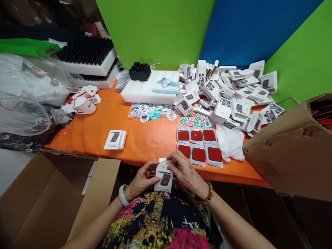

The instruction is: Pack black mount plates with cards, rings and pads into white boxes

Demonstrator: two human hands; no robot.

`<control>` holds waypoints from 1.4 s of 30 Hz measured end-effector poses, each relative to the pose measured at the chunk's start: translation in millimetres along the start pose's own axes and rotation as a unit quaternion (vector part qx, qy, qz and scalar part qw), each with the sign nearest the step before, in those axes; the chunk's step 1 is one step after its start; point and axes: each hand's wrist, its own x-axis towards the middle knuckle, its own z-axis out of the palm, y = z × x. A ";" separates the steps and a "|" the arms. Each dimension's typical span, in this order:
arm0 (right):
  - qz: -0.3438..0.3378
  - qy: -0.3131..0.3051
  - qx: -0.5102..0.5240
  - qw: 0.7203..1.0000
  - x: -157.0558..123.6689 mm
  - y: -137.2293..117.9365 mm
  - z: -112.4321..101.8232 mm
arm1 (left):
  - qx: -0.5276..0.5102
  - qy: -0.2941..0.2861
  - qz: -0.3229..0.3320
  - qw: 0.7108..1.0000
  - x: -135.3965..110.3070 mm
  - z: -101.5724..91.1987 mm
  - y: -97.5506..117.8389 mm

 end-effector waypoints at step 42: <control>0.141 0.082 0.297 0.941 -12.8 15.0 39.0 | -0.026 0.131 0.021 0.991 18.7 10.1 -2.2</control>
